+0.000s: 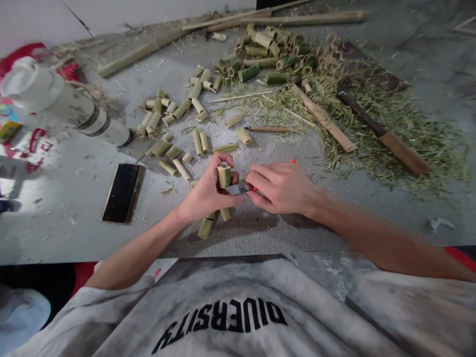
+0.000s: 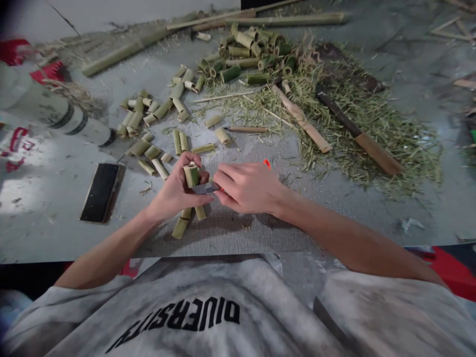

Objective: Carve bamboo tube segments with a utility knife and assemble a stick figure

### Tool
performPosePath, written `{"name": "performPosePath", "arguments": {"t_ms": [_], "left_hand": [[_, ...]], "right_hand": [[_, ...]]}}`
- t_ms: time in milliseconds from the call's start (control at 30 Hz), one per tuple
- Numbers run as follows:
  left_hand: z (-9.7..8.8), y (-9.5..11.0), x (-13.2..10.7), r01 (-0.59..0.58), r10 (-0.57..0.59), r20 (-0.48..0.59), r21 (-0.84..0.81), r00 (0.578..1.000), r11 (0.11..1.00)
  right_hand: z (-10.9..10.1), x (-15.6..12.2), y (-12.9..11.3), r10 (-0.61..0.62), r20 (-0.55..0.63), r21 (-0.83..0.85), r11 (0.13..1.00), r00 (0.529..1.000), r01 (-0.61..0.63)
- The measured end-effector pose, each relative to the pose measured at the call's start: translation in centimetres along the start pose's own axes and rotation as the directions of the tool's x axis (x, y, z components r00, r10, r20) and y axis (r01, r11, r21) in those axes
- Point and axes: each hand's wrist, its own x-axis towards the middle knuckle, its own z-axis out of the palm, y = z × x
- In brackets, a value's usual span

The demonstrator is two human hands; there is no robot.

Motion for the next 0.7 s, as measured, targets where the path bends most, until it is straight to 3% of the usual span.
{"name": "performPosePath", "arguments": {"t_ms": [233, 700], "left_hand": [[0.06, -0.07, 0.05, -0.019, 0.020, -0.023, 0.039, 1.000, 0.999], [-0.26, 0.31, -0.31, -0.053, 0.071, -0.076, 0.217, 0.995, 0.975]], "right_hand": [[-0.07, -0.22, 0.03, 0.012, 0.074, 0.032, 0.999, 0.997, -0.014], [-0.05, -0.12, -0.79, 0.047, 0.036, -0.054, 0.998, 0.998, -0.045]]}}
